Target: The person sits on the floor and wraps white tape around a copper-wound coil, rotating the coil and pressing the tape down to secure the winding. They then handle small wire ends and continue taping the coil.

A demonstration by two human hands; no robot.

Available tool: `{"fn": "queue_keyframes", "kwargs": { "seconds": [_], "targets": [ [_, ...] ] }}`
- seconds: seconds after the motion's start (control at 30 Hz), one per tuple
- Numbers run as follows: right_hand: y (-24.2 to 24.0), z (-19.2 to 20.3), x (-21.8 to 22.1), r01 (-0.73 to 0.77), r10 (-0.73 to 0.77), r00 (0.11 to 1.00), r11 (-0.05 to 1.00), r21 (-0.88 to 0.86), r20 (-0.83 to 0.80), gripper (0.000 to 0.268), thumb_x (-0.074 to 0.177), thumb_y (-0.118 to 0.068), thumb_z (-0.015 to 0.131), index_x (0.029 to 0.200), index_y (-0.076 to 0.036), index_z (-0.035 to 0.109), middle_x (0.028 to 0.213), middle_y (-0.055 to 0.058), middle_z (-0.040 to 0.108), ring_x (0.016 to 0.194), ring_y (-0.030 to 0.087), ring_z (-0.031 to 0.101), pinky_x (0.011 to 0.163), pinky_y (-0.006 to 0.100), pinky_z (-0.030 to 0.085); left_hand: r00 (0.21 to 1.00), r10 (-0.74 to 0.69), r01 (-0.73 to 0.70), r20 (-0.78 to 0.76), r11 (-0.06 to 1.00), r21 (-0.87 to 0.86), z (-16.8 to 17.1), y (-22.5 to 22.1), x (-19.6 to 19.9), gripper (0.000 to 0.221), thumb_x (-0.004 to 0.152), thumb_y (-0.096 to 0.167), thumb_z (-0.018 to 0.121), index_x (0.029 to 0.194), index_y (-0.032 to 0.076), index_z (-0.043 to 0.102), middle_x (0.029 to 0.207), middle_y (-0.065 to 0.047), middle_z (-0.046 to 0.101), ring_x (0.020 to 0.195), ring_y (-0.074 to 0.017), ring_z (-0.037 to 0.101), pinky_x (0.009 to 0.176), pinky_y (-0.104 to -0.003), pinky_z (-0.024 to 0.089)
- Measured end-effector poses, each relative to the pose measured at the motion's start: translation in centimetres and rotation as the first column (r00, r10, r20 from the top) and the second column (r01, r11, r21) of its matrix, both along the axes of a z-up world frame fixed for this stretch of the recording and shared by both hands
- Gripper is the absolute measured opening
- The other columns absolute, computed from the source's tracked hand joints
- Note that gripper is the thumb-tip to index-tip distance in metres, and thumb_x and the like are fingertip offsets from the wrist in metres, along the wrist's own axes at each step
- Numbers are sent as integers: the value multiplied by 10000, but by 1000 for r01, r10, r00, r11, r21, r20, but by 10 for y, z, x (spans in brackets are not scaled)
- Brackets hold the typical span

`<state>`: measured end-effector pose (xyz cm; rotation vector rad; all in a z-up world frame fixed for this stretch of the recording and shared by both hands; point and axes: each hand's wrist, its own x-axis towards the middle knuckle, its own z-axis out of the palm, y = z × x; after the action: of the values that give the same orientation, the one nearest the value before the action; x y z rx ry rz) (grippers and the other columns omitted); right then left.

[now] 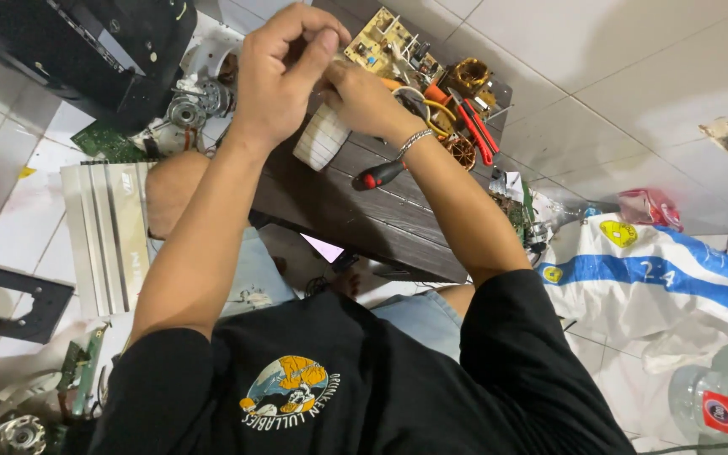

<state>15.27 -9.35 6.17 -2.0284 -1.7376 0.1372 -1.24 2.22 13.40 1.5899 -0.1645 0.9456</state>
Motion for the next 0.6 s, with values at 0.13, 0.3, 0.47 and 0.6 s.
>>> {"fn": "queue_keyframes", "kwargs": {
  "seconds": [0.13, 0.3, 0.47, 0.6],
  "targets": [
    [2, -1, -9, -17, 15, 1000, 997, 72, 19, 95, 878, -21, 654, 948, 19, 603, 926, 135, 679, 779, 311, 666, 717, 407, 536, 999, -14, 20, 31, 975, -223, -31, 16, 11, 112, 1068, 63, 588, 1103, 16, 683, 996, -39, 678, 743, -95, 510, 687, -235, 462],
    [-4, 8, -12, 49, -49, 984, 999, -3, -169, 49, 881, -19, 685, 928, -19, 673, 846, 73, 707, 704, 210, 650, 676, 329, 540, 993, 21, 40, 120, 873, -486, -52, 40, 29, 159, 1064, 83, 626, 919, 24, 598, 691, -21, 494, 591, -90, 372, 578, -263, 349],
    [-10, 13, -9, 42, -36, 969, 999, 20, -244, 122, 852, 3, 719, 972, -8, 703, 852, 59, 716, 711, 175, 645, 683, 301, 538, 989, 4, 71, 149, 864, -498, -63, 42, 57, 197, 1023, -22, 573, 844, 47, 532, 652, -30, 457, 579, -103, 364, 568, -279, 334],
    [-19, 14, -10, 6, -8, 938, 1000, -6, -345, 221, 879, 29, 680, 1097, 5, 714, 885, 54, 721, 728, 146, 654, 701, 272, 549, 993, -33, 87, 116, 862, -499, -56, 35, 68, 286, 1015, -27, 535, 742, 48, 496, 646, -15, 421, 600, -103, 316, 575, -278, 297]
  ]
}}
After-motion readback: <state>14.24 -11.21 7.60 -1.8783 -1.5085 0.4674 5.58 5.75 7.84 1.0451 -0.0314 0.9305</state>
